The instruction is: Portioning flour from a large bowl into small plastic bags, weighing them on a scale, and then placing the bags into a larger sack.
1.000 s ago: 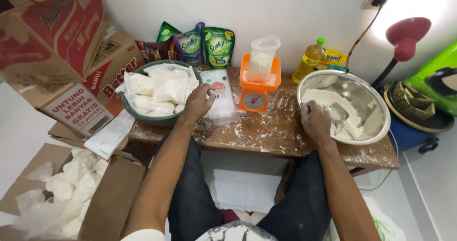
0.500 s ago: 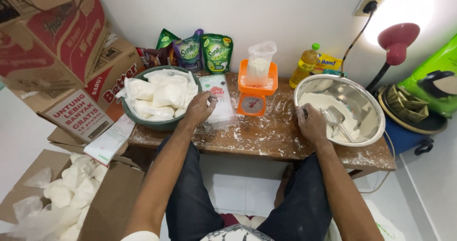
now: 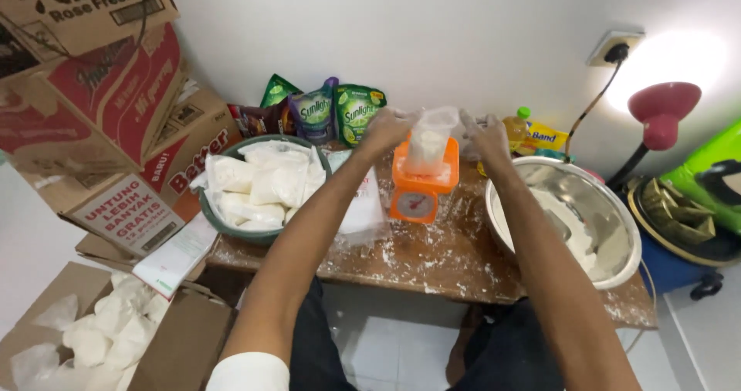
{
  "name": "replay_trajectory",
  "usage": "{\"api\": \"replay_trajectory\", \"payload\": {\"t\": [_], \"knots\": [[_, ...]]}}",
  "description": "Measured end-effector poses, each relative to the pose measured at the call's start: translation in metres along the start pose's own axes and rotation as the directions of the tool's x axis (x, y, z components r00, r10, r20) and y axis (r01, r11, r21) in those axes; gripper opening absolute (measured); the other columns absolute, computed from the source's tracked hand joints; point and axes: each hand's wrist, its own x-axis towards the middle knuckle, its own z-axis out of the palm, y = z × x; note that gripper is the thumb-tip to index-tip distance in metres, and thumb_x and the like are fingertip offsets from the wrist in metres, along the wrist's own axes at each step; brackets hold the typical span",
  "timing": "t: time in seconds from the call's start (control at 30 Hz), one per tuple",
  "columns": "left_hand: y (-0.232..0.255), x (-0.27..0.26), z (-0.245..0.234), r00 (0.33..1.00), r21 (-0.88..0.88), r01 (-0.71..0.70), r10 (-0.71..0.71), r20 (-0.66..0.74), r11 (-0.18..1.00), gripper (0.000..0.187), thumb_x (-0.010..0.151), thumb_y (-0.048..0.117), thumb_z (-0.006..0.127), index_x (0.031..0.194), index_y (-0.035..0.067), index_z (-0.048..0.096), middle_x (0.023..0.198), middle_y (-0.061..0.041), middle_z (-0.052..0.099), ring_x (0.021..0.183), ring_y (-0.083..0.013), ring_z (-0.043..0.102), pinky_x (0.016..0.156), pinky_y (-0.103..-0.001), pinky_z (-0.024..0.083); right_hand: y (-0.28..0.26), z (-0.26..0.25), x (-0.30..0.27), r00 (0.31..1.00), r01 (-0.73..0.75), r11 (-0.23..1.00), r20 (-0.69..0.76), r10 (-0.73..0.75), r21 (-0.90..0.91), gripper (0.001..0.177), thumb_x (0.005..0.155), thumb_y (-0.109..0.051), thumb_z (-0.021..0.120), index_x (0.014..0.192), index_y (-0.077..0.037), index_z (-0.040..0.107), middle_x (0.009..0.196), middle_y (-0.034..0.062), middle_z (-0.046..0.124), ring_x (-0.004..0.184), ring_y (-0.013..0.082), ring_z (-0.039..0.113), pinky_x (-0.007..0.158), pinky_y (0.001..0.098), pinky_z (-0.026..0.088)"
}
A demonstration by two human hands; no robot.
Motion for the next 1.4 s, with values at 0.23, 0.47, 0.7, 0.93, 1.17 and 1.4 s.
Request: {"api": "replay_trajectory", "payload": {"t": [0.23, 0.47, 0.7, 0.93, 1.17, 1.4], "knots": [[-0.081, 0.158, 0.103, 0.935, 0.659, -0.331, 0.144, 0.323, 0.675, 0.049, 0.08, 0.043, 0.082, 0.121, 0.018, 0.071, 0.104, -0.008, 0.078, 0.106, -0.0261, 0.074, 0.089, -0.042, 0.062, 0.0, 0.03, 0.037, 0.976, -0.153, 0.985, 0.166, 0.138, 0.078, 0.052, 0.088, -0.033, 0.079, 0.113, 0.006, 0.055, 0.08, 0.02, 0.065, 0.056, 0.0317, 0.071, 0.043, 0.041, 0.061], [-0.079, 0.165, 0.113, 0.95, 0.659, -0.304, 0.172, 0.259, 0.688, 0.027, 0.08, 0.023, 0.079, 0.106, 0.015, 0.078, 0.107, -0.018, 0.075, 0.107, -0.0386, 0.072, 0.088, -0.053, 0.061, -0.005, 0.028, 0.039, 0.994, 0.011, 0.999, 0.104, -0.016, 0.049, 0.027, 0.092, -0.016, 0.071, 0.1, 0.009, 0.064, 0.073, 0.0208, 0.064, 0.05, 0.0318, 0.069, 0.038, 0.0418, 0.058], [-0.001, 0.099, 0.042, 0.989, 0.286, -0.149, 0.14, 0.052, 0.947, 0.024, 0.079, 0.034, 0.068, 0.082, 0.014, 0.081, 0.092, -0.016, 0.078, 0.104, -0.0373, 0.074, 0.088, -0.051, 0.06, -0.048, 0.008, 0.033, 0.991, 0.114, 0.986, 0.064, -0.122, 0.118, 0.027, 0.099, -0.01, 0.068, 0.105, 0.014, 0.059, 0.073, 0.0159, 0.062, 0.05, 0.0221, 0.065, 0.038, 0.0354, 0.054], [0.079, 0.008, -0.029, 0.992, -0.164, 0.03, -0.009, 0.125, 0.986, 0.005, 0.089, 0.014, 0.07, 0.086, 0.013, 0.067, 0.081, -0.003, 0.078, 0.078, -0.0086, 0.074, 0.064, -0.026, 0.055, -0.118, -0.033, -0.021, 0.993, 0.079, 0.972, 0.067, -0.096, 0.222, 0.023, 0.105, -0.005, 0.068, 0.089, -0.01, 0.051, 0.07, 0.0049, 0.055, 0.048, 0.0131, 0.057, 0.039, 0.0262, 0.048], [0.024, -0.024, -0.013, 0.975, -0.3, -0.103, 0.157, 0.16, 0.948, 0.022, 0.082, 0.021, 0.067, 0.094, 0.003, 0.069, 0.07, -0.013, 0.077, 0.058, -0.0143, 0.075, 0.053, -0.024, 0.055, -0.081, -0.048, -0.078, 0.978, 0.186, 0.955, 0.053, -0.204, 0.23, 0.027, 0.103, -0.015, 0.075, 0.105, 0.007, 0.06, 0.074, 0.0133, 0.06, 0.049, 0.0193, 0.064, 0.037, 0.0294, 0.053], [-0.044, -0.07, 0.019, 0.974, -0.136, -0.098, 0.123, 0.19, 0.986, 0.022, 0.08, 0.026, 0.071, 0.093, 0.009, 0.076, 0.077, -0.01, 0.079, 0.078, -0.0247, 0.078, 0.076, -0.035, 0.057, -0.027, -0.031, -0.136, 0.987, 0.035, 0.981, 0.148, -0.064, 0.188, 0.023, 0.103, -0.014, 0.069, 0.108, 0.005, 0.058, 0.075, 0.0107, 0.061, 0.05, 0.0156, 0.062, 0.036, 0.0283, 0.052]]}}
